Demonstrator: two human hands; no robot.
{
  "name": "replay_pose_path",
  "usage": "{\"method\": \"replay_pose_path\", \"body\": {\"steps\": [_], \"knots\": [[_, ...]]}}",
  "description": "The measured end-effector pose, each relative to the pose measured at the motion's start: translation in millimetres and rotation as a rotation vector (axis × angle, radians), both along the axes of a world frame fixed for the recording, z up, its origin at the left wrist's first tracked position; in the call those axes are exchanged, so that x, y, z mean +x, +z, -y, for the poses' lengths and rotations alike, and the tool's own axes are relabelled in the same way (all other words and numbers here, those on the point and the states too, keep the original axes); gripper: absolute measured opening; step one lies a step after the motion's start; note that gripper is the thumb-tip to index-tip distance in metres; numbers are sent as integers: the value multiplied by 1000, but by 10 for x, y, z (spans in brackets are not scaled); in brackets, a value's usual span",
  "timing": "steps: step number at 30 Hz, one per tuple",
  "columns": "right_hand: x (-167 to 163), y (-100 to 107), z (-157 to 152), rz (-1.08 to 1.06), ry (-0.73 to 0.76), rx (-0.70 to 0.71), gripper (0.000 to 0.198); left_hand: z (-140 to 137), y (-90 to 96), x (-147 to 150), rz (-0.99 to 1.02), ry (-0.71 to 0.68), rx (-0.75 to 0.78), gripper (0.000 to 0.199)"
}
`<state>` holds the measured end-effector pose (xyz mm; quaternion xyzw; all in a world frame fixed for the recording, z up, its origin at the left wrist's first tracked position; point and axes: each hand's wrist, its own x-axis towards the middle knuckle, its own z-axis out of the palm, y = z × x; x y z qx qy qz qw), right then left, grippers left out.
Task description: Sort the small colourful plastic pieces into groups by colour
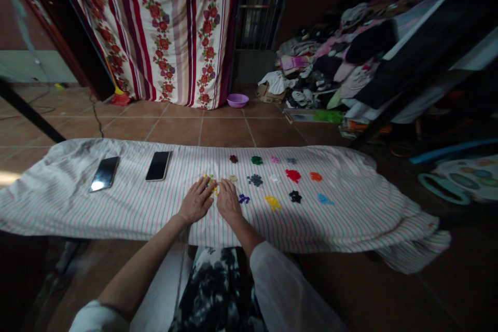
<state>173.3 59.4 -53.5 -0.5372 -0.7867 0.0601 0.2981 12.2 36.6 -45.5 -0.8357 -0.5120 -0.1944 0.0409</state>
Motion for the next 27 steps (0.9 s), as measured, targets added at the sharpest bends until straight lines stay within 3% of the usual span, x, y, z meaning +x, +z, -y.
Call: {"method": "replay_pose_path", "body": {"steps": [7,11,23,27], "knots": [[-3,-28,-15,-19,15,32,37,185,-139,-139,-42,107,123,62],[-1,-44,-26,-20,29,42,37,171,-152,-120,-97,180,120,63],[3,-60,-32,-27,36,59,36,182,-70,-152,-132,126,67,56],[4,-57,-24,-22,35,61,37,191,-77,-167,-74,199,81,56]]}}
